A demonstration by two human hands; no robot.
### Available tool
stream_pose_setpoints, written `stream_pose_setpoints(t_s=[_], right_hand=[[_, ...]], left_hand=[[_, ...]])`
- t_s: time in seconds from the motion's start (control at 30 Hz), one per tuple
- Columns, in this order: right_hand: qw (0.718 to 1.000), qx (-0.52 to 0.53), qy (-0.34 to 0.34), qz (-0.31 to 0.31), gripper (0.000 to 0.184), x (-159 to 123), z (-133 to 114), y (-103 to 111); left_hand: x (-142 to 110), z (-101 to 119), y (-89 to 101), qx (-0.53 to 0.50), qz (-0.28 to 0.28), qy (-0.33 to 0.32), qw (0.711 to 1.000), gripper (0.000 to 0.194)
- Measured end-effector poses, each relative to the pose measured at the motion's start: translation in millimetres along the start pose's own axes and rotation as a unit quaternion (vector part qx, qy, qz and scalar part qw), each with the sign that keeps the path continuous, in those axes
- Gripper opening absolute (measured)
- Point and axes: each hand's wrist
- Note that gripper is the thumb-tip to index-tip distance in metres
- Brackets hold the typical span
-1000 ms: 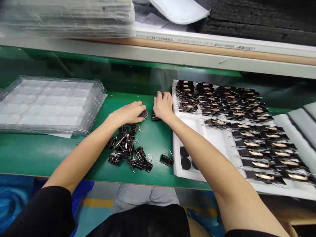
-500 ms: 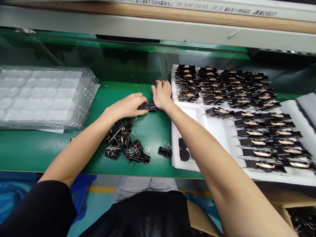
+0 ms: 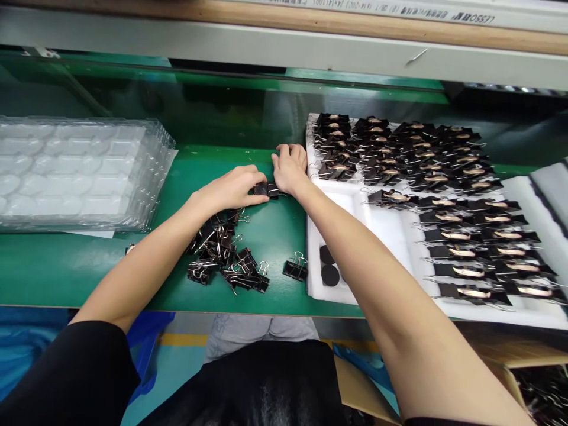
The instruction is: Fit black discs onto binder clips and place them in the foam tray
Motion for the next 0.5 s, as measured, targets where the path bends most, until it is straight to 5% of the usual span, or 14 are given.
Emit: stream_pose_setpoints(t_s=[0.2, 0.33, 0.43, 0.5], right_hand=[[0.996, 0.086, -0.011, 0.032, 0.065, 6.2, -12.6, 8.0], [0.978, 0.193, 0.043, 0.073, 0.064, -7.0, -31.1, 73.8], [0.966, 0.170, 0.148, -0.129, 0.051, -51.0, -35.7, 144.0], [0.923, 0.089, 0.225, -0.299, 0.037, -89.9, -31.7, 176.6]], left_hand=[[-2.4, -0.2, 1.7, 0.031, 0.009, -0.010, 0.999, 0.033], [-7.4, 3.8, 15.3, 0.089, 0.002, 0.068, 0.994, 0.046], [-11.4, 2.7, 30.3, 0.115, 0.009, 0.151, 0.982, 0.063], [-13.4, -2.0, 39.1, 0.100, 0.031, 0.154, 0.982, 0.056]])
Point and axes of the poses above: each hand's wrist, its own x-axis towards the middle knuckle, its own y-axis out of the back of the hand, z = x × y, and after that the axes turned 8 degrees about z, right-handed
